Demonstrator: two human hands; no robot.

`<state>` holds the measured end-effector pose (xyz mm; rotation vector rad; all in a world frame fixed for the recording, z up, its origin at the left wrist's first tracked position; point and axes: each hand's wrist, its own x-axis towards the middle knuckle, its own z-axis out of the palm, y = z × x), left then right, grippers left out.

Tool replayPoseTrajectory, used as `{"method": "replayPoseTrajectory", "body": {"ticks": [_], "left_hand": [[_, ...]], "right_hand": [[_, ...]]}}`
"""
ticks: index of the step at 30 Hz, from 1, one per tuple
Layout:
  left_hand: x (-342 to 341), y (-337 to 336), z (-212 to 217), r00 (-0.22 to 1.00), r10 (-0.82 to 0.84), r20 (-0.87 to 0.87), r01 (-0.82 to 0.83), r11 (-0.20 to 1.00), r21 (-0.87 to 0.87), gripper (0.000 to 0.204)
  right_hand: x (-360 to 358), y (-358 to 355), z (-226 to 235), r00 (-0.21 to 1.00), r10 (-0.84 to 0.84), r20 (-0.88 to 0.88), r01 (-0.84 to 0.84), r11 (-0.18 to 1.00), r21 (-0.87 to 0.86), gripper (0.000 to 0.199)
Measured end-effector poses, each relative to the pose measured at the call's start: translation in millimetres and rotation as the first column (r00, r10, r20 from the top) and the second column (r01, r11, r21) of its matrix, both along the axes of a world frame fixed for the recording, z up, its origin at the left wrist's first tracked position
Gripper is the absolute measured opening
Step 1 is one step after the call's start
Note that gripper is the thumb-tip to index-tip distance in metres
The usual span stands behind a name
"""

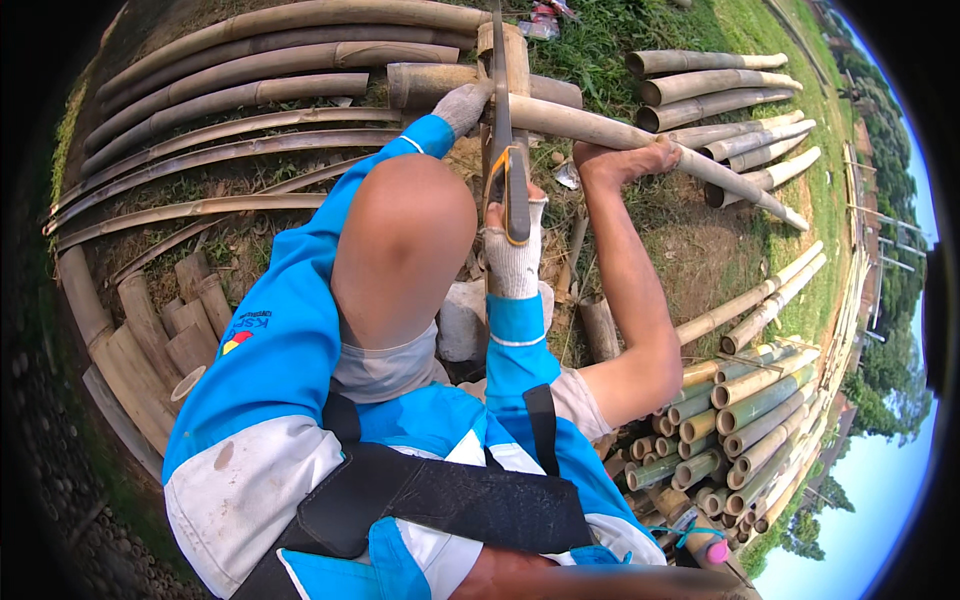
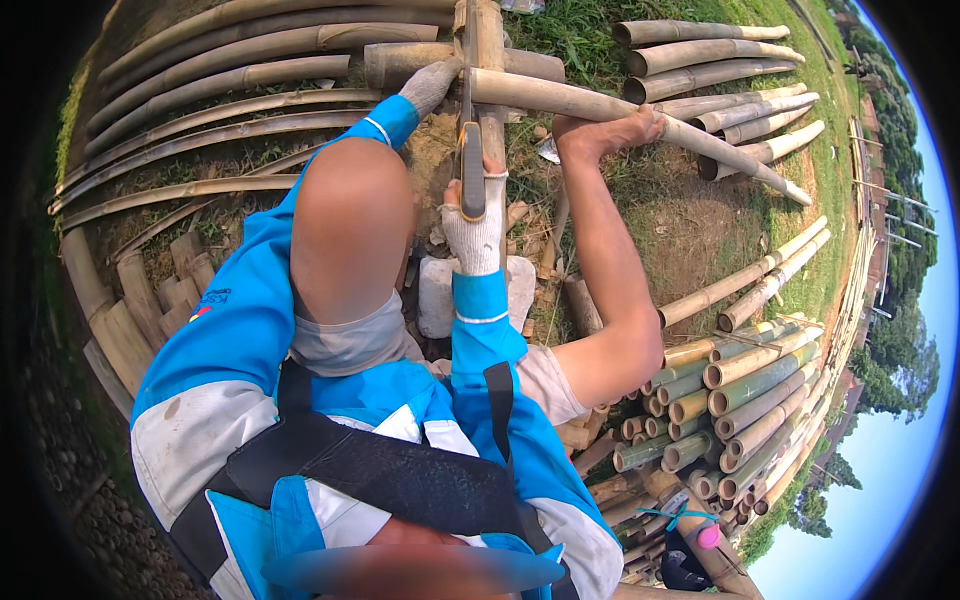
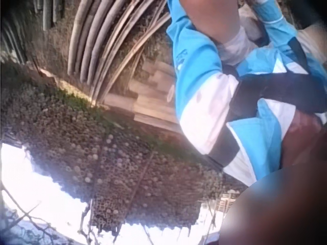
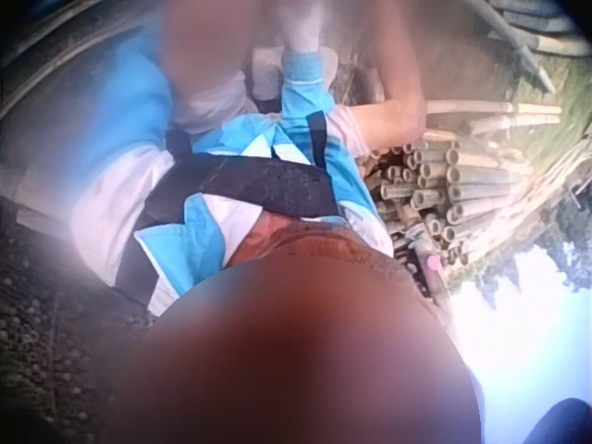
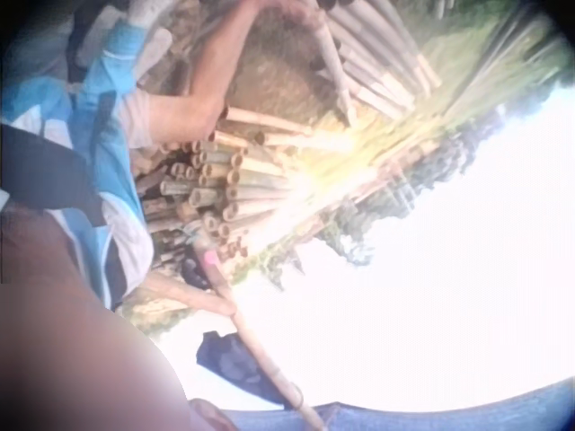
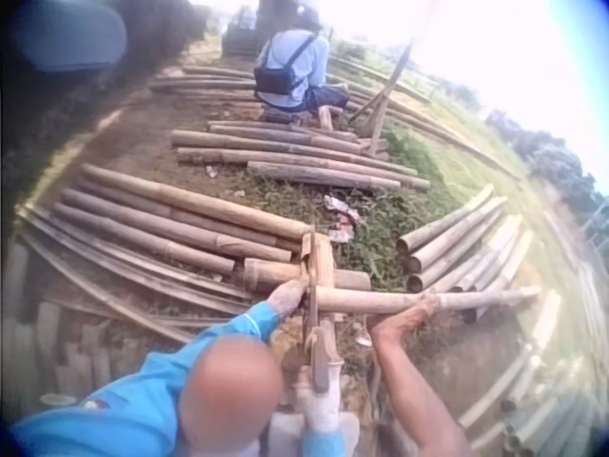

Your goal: The person sits on the ground and uses a hand saw to cut long bamboo poles into shorter sections. They hold the bamboo with their hands and feet, saw through it, and place the cut pieces aside.

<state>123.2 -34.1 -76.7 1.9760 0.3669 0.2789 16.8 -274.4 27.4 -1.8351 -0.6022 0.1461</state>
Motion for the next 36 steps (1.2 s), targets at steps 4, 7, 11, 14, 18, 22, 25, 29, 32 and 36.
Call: {"method": "replayPoseTrajectory", "body": {"ticks": [4,7,11,14,18,22,25,29,32,36], "left_hand": [[3,11,17,0.989,-0.065,-0.133,0.042,0.985,-0.167,0.039],[6,14,25,0.986,-0.023,-0.165,-0.019,0.969,-0.247,0.046],[-3,2,23,0.998,0.038,-0.052,-0.045,0.99,-0.131,0.061],[-6,-3,19,0.989,0.023,-0.146,-0.054,0.977,-0.207,0.054],[0,3,15,0.972,-0.029,-0.233,-0.031,0.967,-0.252,0.045],[9,11,7,0.996,0.028,-0.082,-0.033,0.997,-0.066,0.038],[13,9,-1,0.98,0.043,-0.194,-0.086,0.972,-0.219,0.036],[10,10,-5,0.996,0.044,-0.072,-0.048,0.998,-0.048,0.051],[5,7,0,0.972,0.097,-0.215,-0.16,0.941,-0.299,0.059],[1,4,9,0.992,0.057,-0.108,-0.089,0.946,-0.313,0.057]], "right_hand": [[62,53,-24,0.997,-0.012,0.077,0.017,0.998,-0.062,0.051],[-7,-2,-30,0.994,-0.016,0.106,0.014,1.0,0.018,0.056],[-148,-115,10,0.994,-0.095,0.058,0.104,0.977,-0.185,0.054],[-164,-119,42,0.993,-0.112,-0.028,0.109,0.99,-0.09,0.053],[-20,-6,24,0.994,-0.038,0.1,0.051,0.991,-0.127,0.051],[73,64,-12,0.998,-0.012,0.064,0.012,1.0,0.002,0.043],[15,23,-19,0.995,-0.009,0.099,0.011,1.0,-0.02,0.048],[-133,-103,7,0.992,-0.082,-0.101,0.065,0.985,-0.161,0.047],[-183,-143,31,0.991,-0.12,-0.057,0.107,0.975,-0.194,0.049],[-88,-64,38,0.992,-0.092,-0.089,0.08,0.989,-0.122,0.046]]}}
